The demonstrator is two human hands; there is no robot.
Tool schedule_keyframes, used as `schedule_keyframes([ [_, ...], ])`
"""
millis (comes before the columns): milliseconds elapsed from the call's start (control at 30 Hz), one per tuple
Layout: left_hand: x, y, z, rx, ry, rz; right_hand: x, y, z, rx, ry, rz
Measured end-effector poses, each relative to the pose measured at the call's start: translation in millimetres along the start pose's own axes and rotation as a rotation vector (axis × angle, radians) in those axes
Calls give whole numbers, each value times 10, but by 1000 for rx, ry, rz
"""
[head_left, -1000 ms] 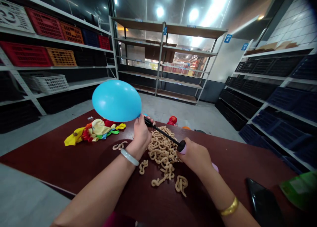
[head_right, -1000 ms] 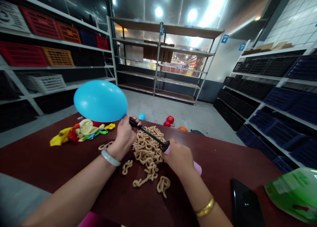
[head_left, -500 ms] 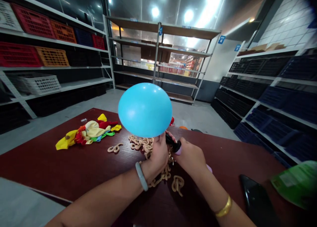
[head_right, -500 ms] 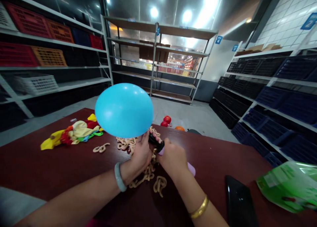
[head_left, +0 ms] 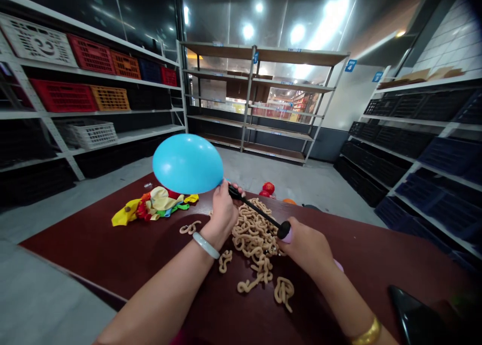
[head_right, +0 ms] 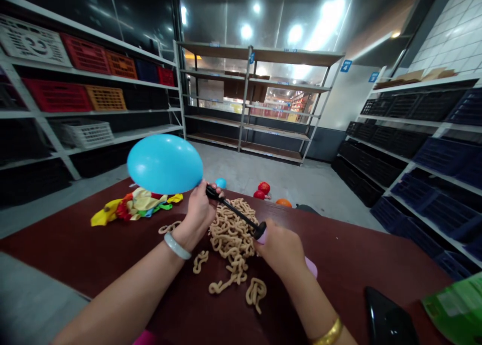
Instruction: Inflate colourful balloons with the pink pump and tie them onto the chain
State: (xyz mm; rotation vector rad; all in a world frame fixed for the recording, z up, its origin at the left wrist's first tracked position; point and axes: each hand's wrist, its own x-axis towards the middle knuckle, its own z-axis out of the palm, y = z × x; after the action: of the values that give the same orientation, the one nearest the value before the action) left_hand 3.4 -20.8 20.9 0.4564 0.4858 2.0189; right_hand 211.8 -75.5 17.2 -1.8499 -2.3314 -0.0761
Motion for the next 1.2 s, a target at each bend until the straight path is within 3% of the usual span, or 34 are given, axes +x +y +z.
schedule_keyframes([
  [167,-222,-213,25,36,6,-6,-30,-60,-6,-27,15,10],
  [367,-703,-560,157,83,-42,-151,-58,-121,27,27,58,-12],
  [467,-786,-647,172,90,-45,-172,-70,-108,27,58,80,-65],
  [700,-608,-560,147,71,93,-102,-77,-84,51,29,148,-272],
  [800,-582,-520,156,54,122,-141,-74,-95,60,14,143,-265],
  [933,-556,-474,165,54,66,-202,-86,-98,41,39,145,-260],
  [1200,-201,-249,28,140,27,-58,-28,33,36,-5,121,-177],
])
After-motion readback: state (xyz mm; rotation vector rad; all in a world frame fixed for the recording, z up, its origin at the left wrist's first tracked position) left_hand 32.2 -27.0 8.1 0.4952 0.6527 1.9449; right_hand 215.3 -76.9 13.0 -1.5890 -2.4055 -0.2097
